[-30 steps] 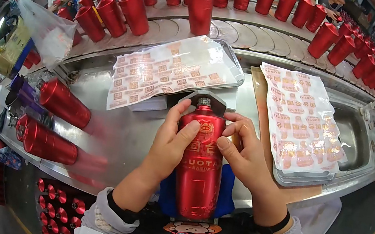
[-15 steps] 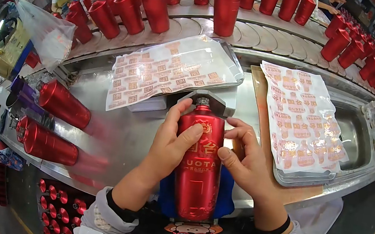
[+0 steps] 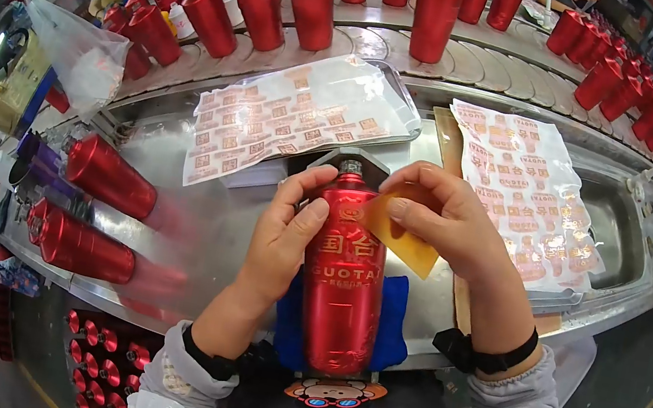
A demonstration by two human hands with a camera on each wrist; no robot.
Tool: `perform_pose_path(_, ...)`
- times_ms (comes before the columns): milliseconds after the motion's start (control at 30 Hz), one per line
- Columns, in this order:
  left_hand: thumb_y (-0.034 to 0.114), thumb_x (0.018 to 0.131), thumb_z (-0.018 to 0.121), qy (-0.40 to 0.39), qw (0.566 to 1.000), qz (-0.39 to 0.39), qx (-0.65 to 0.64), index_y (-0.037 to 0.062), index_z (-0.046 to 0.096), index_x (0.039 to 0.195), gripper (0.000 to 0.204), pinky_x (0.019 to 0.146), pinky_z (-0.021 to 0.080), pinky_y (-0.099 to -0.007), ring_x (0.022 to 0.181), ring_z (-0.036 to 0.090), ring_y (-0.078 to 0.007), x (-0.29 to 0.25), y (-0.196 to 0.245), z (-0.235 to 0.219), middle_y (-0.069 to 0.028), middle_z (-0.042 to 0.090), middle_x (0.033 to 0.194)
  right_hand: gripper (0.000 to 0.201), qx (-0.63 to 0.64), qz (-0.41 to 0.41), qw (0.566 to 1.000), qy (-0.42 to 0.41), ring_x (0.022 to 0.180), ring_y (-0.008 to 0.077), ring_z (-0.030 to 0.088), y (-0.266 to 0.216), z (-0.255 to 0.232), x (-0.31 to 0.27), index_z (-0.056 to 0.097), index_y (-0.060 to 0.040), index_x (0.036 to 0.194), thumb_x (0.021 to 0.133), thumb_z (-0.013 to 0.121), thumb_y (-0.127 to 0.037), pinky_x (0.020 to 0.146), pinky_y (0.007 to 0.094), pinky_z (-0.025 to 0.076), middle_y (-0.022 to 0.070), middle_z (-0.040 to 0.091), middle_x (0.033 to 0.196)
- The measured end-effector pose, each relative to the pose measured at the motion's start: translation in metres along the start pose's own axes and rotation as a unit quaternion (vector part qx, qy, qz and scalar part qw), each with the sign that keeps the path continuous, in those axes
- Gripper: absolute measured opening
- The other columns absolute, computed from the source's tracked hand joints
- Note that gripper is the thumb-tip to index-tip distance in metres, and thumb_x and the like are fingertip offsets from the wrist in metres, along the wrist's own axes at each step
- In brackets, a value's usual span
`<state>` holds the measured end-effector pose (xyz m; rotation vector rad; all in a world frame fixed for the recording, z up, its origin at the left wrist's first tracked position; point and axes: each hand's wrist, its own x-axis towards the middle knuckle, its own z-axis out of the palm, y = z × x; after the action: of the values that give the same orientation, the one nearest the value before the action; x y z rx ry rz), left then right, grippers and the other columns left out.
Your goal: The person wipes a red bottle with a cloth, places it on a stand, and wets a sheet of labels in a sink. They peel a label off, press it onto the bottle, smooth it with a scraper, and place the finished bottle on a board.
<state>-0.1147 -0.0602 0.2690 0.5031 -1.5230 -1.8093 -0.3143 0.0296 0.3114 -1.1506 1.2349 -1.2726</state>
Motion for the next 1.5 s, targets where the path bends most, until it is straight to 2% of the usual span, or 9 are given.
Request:
perform_pose_path(267, 0.010, 0.086, 0.059, -0.059, 0.981, 0.092, 0.161, 0.0055, 0.063, 0.104, 0.020, 0.098, 0.037, -0.0357, 0.111, 0.049, -0.0219, 0.008, 0.012, -0.009, -0.0115, 0.056, 0.123, 0.020, 0.005, -0.083, 0.997, 0.006, 0.099, 0.0099, 0.058, -0.010, 0.010, -0.009, 0.058, -0.0011, 0.111, 0.092, 0.057, -0.008, 0.087, 0.0261, 0.048, 0.0061, 0.063, 0.106)
perform_pose_path(567, 0.011, 0.084, 0.062, -0.048, 0.924, 0.172, 0.338, 0.0050, 0.063, 0.093, 0.011, 0.094, 0.038, -0.0383, 0.106, 0.050, -0.0296, 0.001, 0.033, 0.002, -0.0154, 0.060, 0.115, 0.025, -0.391, -0.275, 0.878, 0.032, 0.113, 0.0405, 0.053, -0.014, 0.024, -0.014, 0.059, -0.0030, 0.104, 0.081, 0.068, -0.010, 0.095, 0.0410, 0.044, 0.0232, 0.053, 0.125)
perform_pose_path(800, 0.020, 0.090, 0.063, 0.064, 0.997, 0.043, -0.008, 0.0052, 0.042, 0.131, 0.048, 0.096, 0.043, -0.0329, 0.111, 0.052, -0.0225, -0.012, -0.002, 0.008, -0.0126, 0.056, 0.117, 0.013, -0.375, -0.250, 0.887, 0.103, 0.093, 0.0313, 0.060, -0.031, -0.002, -0.011, 0.060, -0.0015, 0.087, 0.084, 0.067, -0.012, 0.080, 0.0369, 0.048, 0.0174, 0.061, 0.102)
perform_pose_path(867, 0.029, 0.092, 0.061, 0.039, 0.995, -0.048, -0.074, 0.0068, 0.033, 0.136, 0.056, 0.091, 0.049, -0.0330, 0.105, 0.057, -0.0180, -0.012, -0.011, 0.007, -0.0103, 0.055, 0.115, 0.015, -0.457, -0.270, 0.841, 0.107, 0.082, 0.0108, 0.056, -0.030, -0.049, -0.007, 0.059, -0.0018, 0.090, 0.091, 0.062, -0.016, 0.066, 0.0221, 0.045, 0.0103, 0.058, 0.114)
perform_pose_path(933, 0.033, 0.093, 0.060, -0.014, 0.975, -0.129, -0.178, 0.0066, 0.037, 0.133, 0.053, 0.086, 0.052, -0.0346, 0.101, 0.060, -0.0178, -0.010, -0.008, 0.009, -0.0101, 0.056, 0.113, 0.018, -0.385, -0.109, 0.905, 0.146, 0.076, 0.0068, 0.050, -0.036, -0.088, -0.010, 0.058, -0.0044, 0.091, 0.093, 0.062, -0.022, 0.065, 0.0224, 0.044, 0.0038, 0.058, 0.106)
perform_pose_path(1167, 0.045, 0.098, 0.047, -0.050, 0.937, -0.199, -0.283, 0.0041, 0.048, 0.125, 0.049, 0.079, 0.056, -0.0370, 0.090, 0.066, -0.0211, -0.010, -0.014, 0.008, -0.0119, 0.064, 0.105, 0.019, -0.434, 0.050, 0.855, 0.280, 0.062, 0.0033, 0.043, -0.005, -0.268, -0.048, 0.060, -0.0091, 0.093, 0.092, 0.061, -0.028, 0.051, 0.0208, 0.036, -0.0065, 0.050, 0.076)
perform_pose_path(1333, 0.051, 0.097, 0.044, -0.001, 0.931, -0.237, -0.276, 0.0040, 0.052, 0.123, 0.054, 0.075, 0.057, -0.0337, 0.087, 0.066, -0.0185, -0.007, -0.014, 0.009, -0.0102, 0.065, 0.103, 0.030, -0.462, 0.171, 0.750, 0.442, 0.056, 0.0115, 0.047, 0.039, -0.364, -0.135, 0.059, -0.0053, 0.085, 0.087, 0.065, -0.034, 0.047, 0.0301, 0.038, 0.0012, 0.050, 0.068)
perform_pose_path(1433, 0.055, 0.096, 0.044, -0.006, 0.944, -0.223, -0.244, 0.0040, 0.052, 0.122, 0.057, 0.071, 0.056, -0.0298, 0.084, 0.065, -0.0144, -0.008, -0.016, 0.011, -0.0073, 0.065, 0.099, 0.028, -0.541, 0.248, 0.744, 0.305, 0.058, 0.0198, 0.053, 0.134, -0.505, -0.215, 0.055, -0.0039, 0.089, 0.084, 0.063, -0.031, 0.042, 0.0419, 0.044, 0.0060, 0.052, 0.070)
perform_pose_path(1500, 0.055, 0.096, 0.044, 0.006, 0.943, -0.215, -0.252, 0.0028, 0.052, 0.122, 0.059, 0.071, 0.057, -0.0305, 0.083, 0.065, -0.0150, -0.008, -0.017, 0.014, -0.0087, 0.065, 0.100, 0.028, -0.509, 0.438, 0.680, 0.293, 0.046, 0.0254, 0.053, 0.122, -0.458, -0.206, 0.060, 0.0040, 0.086, 0.083, 0.061, -0.023, 0.038, 0.0439, 0.044, 0.0146, 0.055, 0.065)
